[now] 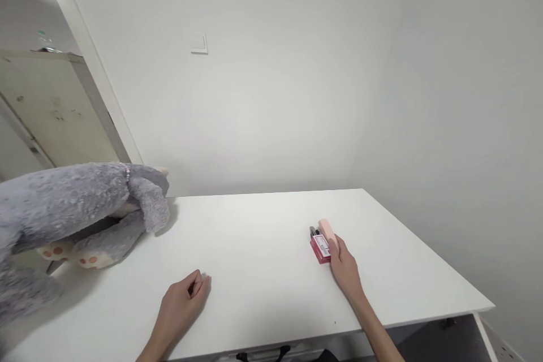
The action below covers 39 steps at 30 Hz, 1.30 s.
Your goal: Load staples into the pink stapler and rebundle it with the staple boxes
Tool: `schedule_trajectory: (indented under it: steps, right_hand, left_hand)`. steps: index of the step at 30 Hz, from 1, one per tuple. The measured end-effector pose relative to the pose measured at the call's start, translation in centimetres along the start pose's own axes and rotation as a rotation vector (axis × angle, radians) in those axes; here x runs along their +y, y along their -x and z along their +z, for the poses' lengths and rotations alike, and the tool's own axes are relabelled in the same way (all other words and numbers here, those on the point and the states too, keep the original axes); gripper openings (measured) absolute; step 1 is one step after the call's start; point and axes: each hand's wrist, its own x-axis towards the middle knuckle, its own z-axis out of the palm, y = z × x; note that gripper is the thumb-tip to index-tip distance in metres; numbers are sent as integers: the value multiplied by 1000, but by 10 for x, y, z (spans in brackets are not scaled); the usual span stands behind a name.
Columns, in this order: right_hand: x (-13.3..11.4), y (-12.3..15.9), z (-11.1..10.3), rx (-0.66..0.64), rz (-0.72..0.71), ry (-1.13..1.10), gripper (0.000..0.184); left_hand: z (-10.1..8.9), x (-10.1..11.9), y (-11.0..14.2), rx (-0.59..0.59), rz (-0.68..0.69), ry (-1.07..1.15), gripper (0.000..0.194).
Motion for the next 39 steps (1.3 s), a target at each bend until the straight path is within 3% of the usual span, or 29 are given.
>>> schedule_trajectory:
  steps: [12, 21, 27, 35, 39]
  right_hand:
    - [-37, 31, 52, -144, -118, -86, 65]
    - [-77, 79, 93, -234, -145, -130, 64]
    - [-93, 98, 98, -323, -173, -178, 62]
    - [-85, 95, 101, -321, -131, -214, 63]
    - [-81, 94, 104, -269, -71, -213, 67]
  left_hand:
    - [-3, 6, 2, 28, 18, -4, 37]
    - [-2, 8, 3, 36, 35, -12, 35]
    - [0, 3, 2, 21, 36, -23, 36]
    - [2, 4, 1, 13, 56, -58, 34]
    - [2, 12, 0, -37, 230, 12, 20]
